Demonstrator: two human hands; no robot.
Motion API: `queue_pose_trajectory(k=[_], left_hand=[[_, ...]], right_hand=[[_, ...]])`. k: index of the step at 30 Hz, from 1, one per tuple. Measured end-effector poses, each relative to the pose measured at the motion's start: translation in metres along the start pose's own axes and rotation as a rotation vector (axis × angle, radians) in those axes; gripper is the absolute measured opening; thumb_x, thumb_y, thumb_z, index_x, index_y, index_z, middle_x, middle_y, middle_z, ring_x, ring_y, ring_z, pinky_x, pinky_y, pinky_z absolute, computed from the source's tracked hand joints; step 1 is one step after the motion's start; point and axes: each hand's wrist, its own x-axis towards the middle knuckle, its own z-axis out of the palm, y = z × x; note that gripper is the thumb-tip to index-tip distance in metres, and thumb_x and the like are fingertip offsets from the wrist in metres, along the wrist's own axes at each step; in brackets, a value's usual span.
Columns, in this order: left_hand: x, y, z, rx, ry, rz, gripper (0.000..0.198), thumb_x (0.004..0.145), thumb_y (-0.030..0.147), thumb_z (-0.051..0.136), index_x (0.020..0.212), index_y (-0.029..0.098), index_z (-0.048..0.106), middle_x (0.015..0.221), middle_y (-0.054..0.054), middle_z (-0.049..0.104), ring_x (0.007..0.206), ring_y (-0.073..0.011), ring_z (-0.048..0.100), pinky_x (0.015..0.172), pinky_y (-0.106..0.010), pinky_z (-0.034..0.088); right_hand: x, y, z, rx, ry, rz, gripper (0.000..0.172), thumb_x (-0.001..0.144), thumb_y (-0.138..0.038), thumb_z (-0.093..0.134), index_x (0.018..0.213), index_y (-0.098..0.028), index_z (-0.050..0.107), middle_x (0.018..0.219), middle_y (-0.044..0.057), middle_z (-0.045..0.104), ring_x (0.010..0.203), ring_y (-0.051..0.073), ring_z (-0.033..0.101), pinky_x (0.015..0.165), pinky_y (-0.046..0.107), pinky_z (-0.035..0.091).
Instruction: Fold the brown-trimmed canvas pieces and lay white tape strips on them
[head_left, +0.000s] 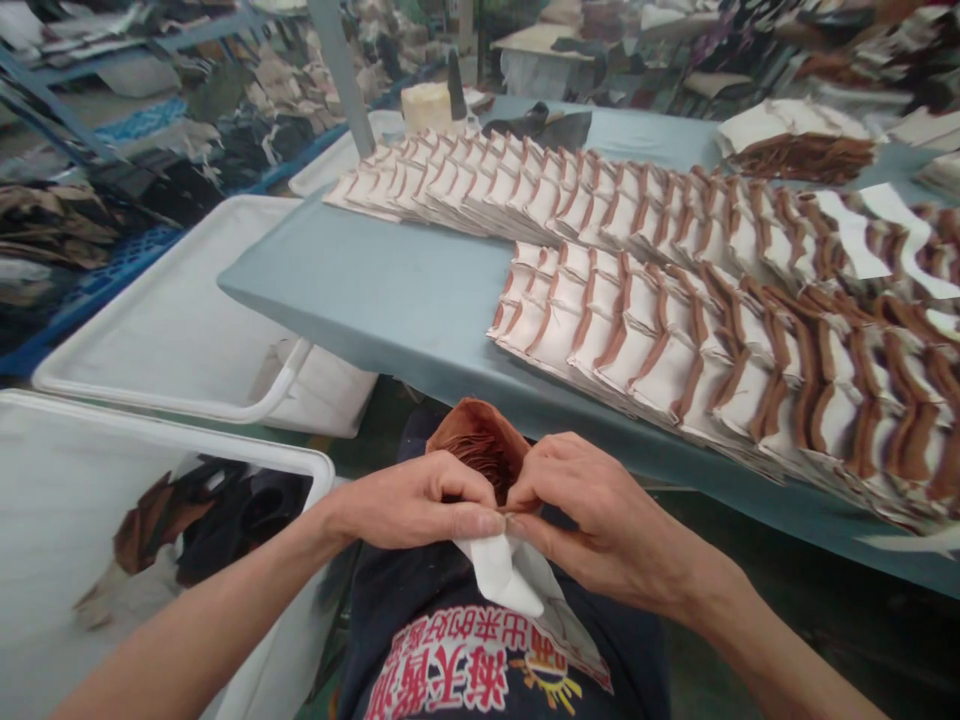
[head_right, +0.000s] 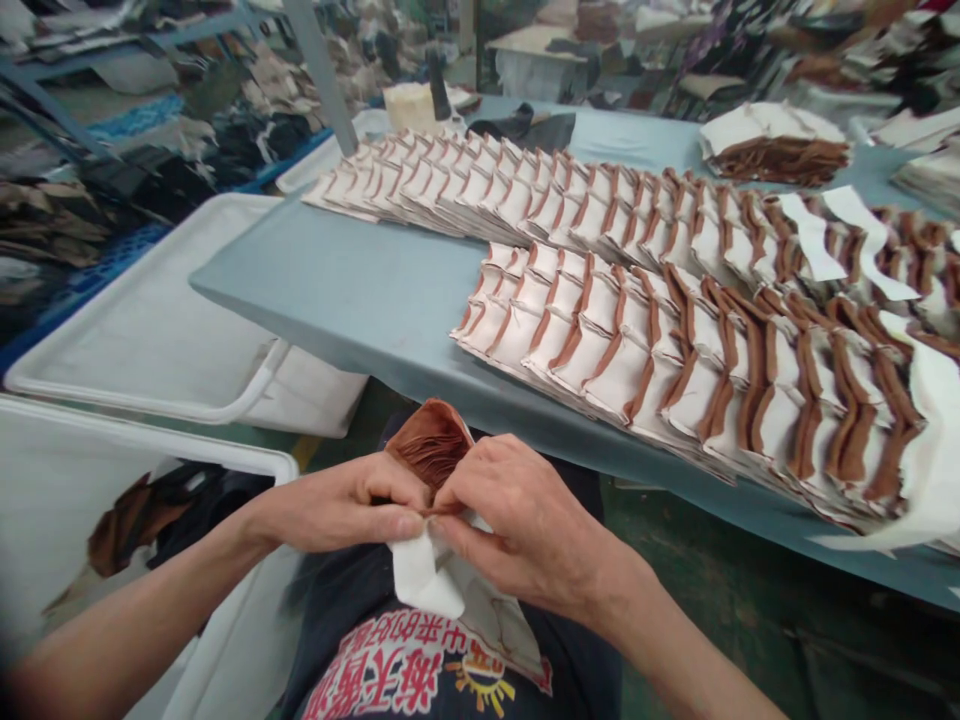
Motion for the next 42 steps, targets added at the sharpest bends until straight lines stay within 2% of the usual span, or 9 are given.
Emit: queue_pose_trajectory(k=[5,8,13,18,22,29,34,38,42], left_hand=[[-0.014,-0.016,-0.002,-0.1,0.147,-0.115,0.071,0.099,0.076,0.031,0.074,0.016,0.06,0.065,0.003,0.041,0.059,-0.0131,0.032,0.053,-0.028,0.027],[-0.018,-0.018,-0.003,-0.086,0.207,-0.172,0.067,0.1,0.073,0.034,0.067,0.018,0.053,0.061,0.004,0.038,0.055,-0.0123,0.03,0.049,-0.028,0.023],[-0.023,-0.008,0.005,0.003,0.185,-0.06,0.053,0.106,0.057,0.034,0.067,0.021,0.037,0.063,0.006,0.034,0.058,-0.012,0.03,0.055,-0.028,0.026],[-0.024,0.001,0.025,0.441,0.404,0.028,0.036,0.104,0.029,0.042,0.069,0.02,0.038,0.068,0.004,0.044,0.064,-0.0124,0.04,0.064,-0.031,0.028],[-0.021,-0.011,0.027,0.331,0.57,0.077,0.041,0.102,0.03,0.044,0.063,0.021,0.034,0.06,0.006,0.035,0.056,-0.0103,0.035,0.057,-0.028,0.025],[-0.028,-0.028,0.027,0.208,0.791,0.081,0.043,0.101,0.035,0.047,0.062,0.02,0.037,0.06,0.006,0.036,0.054,-0.0094,0.034,0.055,-0.025,0.027],[-0.035,-0.031,0.031,0.239,0.875,0.023,0.04,0.098,0.032,0.051,0.061,0.019,0.043,0.059,0.005,0.041,0.055,-0.0098,0.038,0.056,-0.025,0.029],[-0.037,-0.039,0.028,0.197,1.151,-0.129,0.042,0.098,0.04,0.05,0.062,0.021,0.038,0.06,0.005,0.034,0.056,-0.0114,0.033,0.053,-0.026,0.026],[-0.047,-0.048,0.016,0.147,1.28,-0.13,0.047,0.1,0.05,0.044,0.064,0.022,0.038,0.061,0.005,0.032,0.056,-0.0122,0.03,0.052,-0.026,0.027]], right_hand=[[0.014,0.002,0.007,-0.039,-0.037,-0.033,0.013,0.102,-0.018,0.06,0.089,-0.019,0.063,0.087,0.002,0.071,0.084,0.018,0.059,0.077,0.032,0.041],[0.021,0.004,0.009,-0.135,-0.001,-0.077,0.016,0.103,-0.018,0.059,0.087,-0.019,0.064,0.084,0.003,0.072,0.078,0.018,0.059,0.071,0.031,0.042],[0.022,0.006,0.012,-0.293,0.022,-0.101,0.018,0.103,-0.018,0.057,0.087,-0.018,0.066,0.079,0.003,0.072,0.072,0.017,0.059,0.065,0.03,0.042],[0.02,0.005,0.013,-0.187,-0.011,-0.067,0.018,0.101,-0.014,0.056,0.085,-0.019,0.063,0.079,0.002,0.071,0.071,0.015,0.059,0.065,0.028,0.042],[0.022,0.013,0.008,-0.04,-0.045,0.044,0.005,0.097,-0.017,0.06,0.094,-0.019,0.064,0.084,0.001,0.071,0.076,0.016,0.062,0.069,0.028,0.044],[0.015,0.019,0.027,0.234,0.169,0.067,0.031,0.096,-0.021,0.053,0.126,-0.021,0.06,0.136,0.013,0.065,0.124,0.024,0.06,0.093,0.036,0.052],[0.007,0.011,0.055,0.188,0.127,0.066,0.024,0.088,-0.013,0.06,0.111,-0.021,0.062,0.097,0.005,0.071,0.088,0.02,0.066,0.079,0.032,0.051],[0.004,0.003,0.056,-0.13,0.257,-0.111,0.016,0.1,-0.012,0.05,0.09,-0.023,0.057,0.066,-0.001,0.061,0.059,0.016,0.052,0.06,0.03,0.038],[-0.024,0.008,0.064,-0.278,0.065,-0.216,0.034,0.109,-0.018,0.034,0.087,-0.024,0.06,0.063,-0.001,0.062,0.053,0.017,0.057,0.055,0.031,0.041]])
